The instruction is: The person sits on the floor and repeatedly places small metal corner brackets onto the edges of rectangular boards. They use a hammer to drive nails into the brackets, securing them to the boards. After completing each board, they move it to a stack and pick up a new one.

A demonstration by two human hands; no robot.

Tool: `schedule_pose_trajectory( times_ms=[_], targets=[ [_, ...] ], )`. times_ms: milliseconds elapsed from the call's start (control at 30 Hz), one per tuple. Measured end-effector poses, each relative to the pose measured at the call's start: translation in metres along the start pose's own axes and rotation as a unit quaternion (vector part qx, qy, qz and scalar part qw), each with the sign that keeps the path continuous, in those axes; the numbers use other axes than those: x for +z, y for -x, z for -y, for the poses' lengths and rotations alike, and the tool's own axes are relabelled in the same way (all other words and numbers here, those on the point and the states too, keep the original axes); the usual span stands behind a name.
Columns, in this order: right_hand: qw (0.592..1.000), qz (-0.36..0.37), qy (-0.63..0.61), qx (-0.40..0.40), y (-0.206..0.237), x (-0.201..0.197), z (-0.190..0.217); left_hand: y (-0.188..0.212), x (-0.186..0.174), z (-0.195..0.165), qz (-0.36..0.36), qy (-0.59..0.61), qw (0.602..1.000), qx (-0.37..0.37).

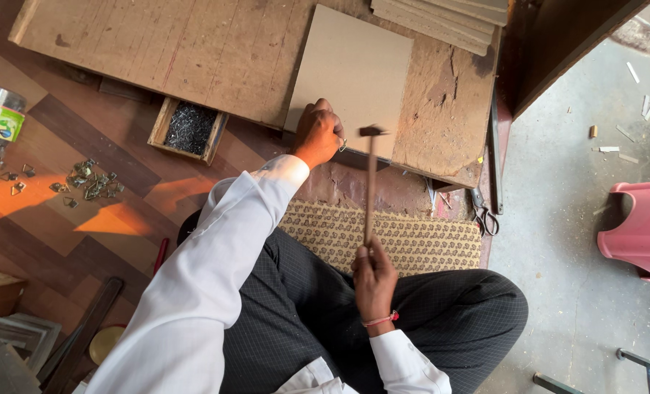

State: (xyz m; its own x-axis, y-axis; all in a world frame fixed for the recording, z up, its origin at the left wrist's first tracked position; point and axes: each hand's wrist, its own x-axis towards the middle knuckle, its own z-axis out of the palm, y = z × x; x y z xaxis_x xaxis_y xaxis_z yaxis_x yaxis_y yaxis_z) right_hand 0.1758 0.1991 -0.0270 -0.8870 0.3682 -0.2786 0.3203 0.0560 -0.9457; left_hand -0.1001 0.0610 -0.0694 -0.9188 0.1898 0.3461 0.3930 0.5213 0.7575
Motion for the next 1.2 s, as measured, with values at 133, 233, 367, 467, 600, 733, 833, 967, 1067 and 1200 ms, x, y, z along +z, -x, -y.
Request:
schedule_pose_trajectory(
  times_ms=[133,233,367,467,600,733,833,967,1067,1200],
  targets=[
    [0.998,0.040,-0.009,0.043,-0.001,0.001,0.008,-0.001,-0.001,-0.001,-0.003,-0.014,1.000,0.002],
    [0.992,0.043,-0.087,0.083,-0.001,-0.001,0.014,-0.002,-0.003,-0.002,0.027,-0.016,0.999,-0.015],
    [0.989,0.043,-0.114,0.088,-0.004,-0.001,0.015,-0.003,-0.004,-0.002,0.050,-0.002,0.999,-0.009],
    [0.995,0.023,-0.055,0.078,-0.007,-0.002,0.011,-0.003,-0.005,-0.003,0.040,0.003,0.999,-0.008],
    [0.995,0.020,-0.040,0.084,-0.009,-0.003,0.010,0.002,-0.004,-0.007,0.020,-0.016,1.000,0.003],
    [0.994,0.017,-0.036,0.099,-0.009,-0.004,0.012,0.008,-0.003,-0.015,-0.022,-0.043,0.998,0.026],
    [0.995,0.020,-0.044,0.090,-0.009,-0.004,0.012,0.012,-0.002,-0.020,-0.033,-0.060,0.997,0.023],
    [0.996,0.004,-0.016,0.091,-0.008,-0.003,0.010,0.017,0.000,-0.025,-0.024,-0.076,0.997,0.001],
    [0.996,-0.017,0.062,0.059,-0.007,-0.005,0.010,0.020,0.002,-0.027,-0.047,-0.072,0.996,0.005],
    [0.986,-0.048,0.162,-0.011,-0.004,-0.008,0.010,0.026,0.004,-0.030,-0.065,-0.085,0.994,-0.008]
  ],
)
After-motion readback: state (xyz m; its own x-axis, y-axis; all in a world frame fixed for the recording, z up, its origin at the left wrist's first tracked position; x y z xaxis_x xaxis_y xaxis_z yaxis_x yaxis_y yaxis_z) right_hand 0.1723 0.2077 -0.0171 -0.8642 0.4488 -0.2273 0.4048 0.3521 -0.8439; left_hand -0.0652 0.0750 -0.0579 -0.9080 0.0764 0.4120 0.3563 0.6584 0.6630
